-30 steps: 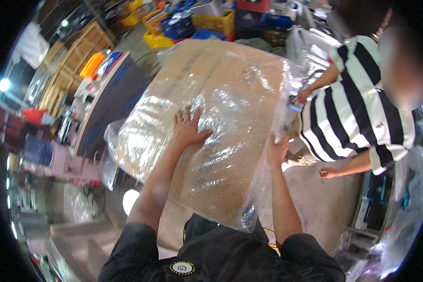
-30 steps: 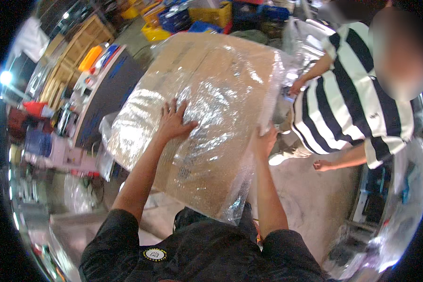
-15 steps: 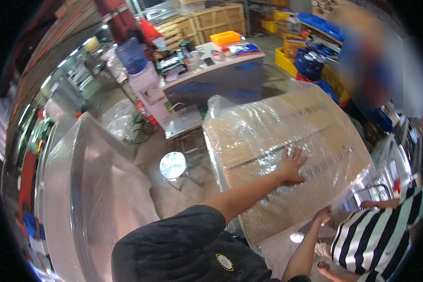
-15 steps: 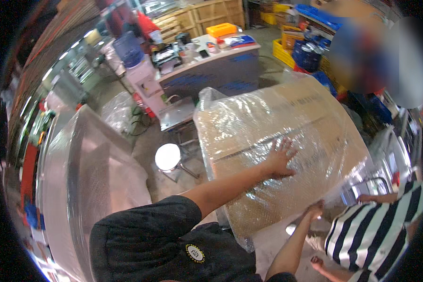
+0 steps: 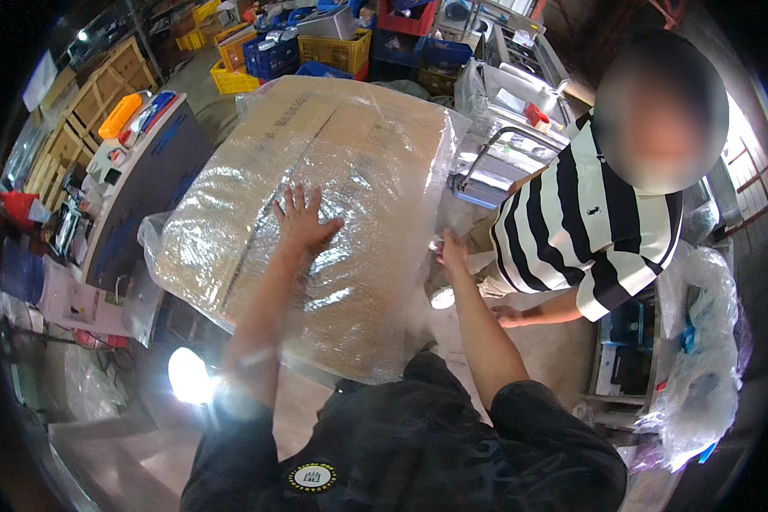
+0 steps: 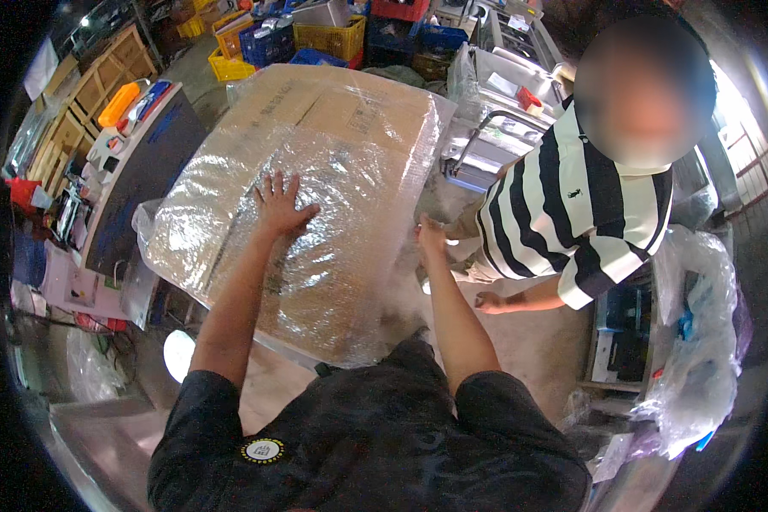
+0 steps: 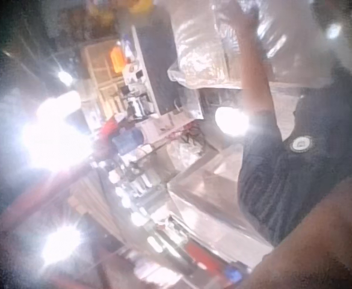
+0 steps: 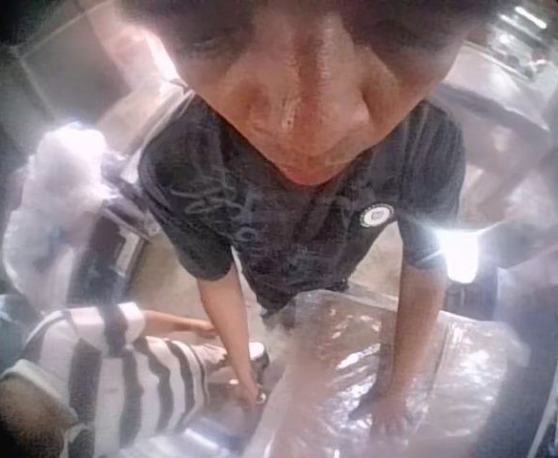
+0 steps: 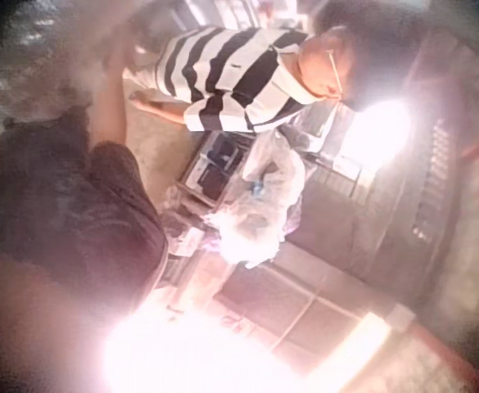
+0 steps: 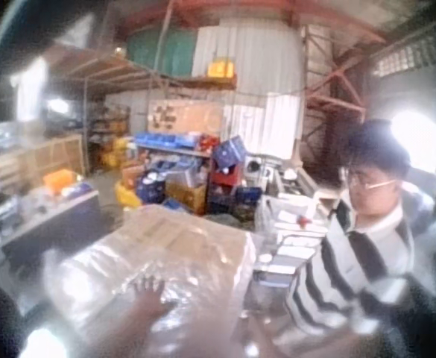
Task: The person places a cardboard box on a metal table, seals it with clear packing tape using a handheld dispenser, then wraps the box in bubble wrap and secures it with additional tape. The person rotates the package to cover all sides and edges.
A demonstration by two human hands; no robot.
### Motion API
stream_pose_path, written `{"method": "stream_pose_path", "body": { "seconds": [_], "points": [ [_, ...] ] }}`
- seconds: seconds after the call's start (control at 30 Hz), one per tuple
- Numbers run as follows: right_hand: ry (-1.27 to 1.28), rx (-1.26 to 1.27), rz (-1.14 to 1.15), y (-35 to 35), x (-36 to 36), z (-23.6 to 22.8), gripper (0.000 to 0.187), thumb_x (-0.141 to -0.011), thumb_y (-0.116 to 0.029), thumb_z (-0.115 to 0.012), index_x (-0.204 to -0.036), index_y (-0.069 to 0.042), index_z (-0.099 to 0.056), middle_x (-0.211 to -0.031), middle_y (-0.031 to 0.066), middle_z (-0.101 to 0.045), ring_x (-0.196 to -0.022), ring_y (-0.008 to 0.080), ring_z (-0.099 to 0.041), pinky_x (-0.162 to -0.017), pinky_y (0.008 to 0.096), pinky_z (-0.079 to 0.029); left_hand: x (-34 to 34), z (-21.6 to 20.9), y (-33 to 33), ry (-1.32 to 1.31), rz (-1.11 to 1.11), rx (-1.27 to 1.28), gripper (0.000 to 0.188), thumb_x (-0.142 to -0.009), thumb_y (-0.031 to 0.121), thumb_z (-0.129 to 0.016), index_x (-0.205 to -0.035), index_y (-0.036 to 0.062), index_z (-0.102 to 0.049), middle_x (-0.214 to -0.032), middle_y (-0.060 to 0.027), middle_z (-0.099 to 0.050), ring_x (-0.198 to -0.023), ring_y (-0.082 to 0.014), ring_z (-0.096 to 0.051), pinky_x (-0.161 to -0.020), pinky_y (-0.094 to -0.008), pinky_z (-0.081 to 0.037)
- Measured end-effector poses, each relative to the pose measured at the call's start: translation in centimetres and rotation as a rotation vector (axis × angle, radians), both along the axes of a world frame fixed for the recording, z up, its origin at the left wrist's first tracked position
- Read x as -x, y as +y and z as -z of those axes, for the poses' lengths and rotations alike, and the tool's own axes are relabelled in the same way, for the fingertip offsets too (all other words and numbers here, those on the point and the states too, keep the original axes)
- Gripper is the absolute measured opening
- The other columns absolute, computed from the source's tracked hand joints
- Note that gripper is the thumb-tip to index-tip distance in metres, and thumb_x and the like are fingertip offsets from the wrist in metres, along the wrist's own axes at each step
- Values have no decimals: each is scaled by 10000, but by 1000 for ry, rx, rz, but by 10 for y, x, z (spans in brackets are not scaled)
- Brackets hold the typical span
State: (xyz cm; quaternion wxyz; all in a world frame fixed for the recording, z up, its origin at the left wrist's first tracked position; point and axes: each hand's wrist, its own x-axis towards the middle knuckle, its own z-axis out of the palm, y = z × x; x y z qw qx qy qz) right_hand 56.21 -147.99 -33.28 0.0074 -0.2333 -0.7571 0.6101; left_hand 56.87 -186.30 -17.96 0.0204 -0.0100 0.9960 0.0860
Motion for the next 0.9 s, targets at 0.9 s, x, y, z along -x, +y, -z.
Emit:
{"method": "stream_pose_path", "body": {
  "seconds": [0.9],
  "points": [
    [-685, 371, -591, 138, -59, 113, 360, -1024, -395, -602, -1275, -137, -604, -1004, 49, -693, -835, 164, -656, -729, 339, -542, -17, 56, 132, -83, -155, 29, 1114, -774, 766, -698, -1658, 246, -266, -1728, -193, -125, -1582, -473, 39, -1223, -684, 60]
  ]
}}
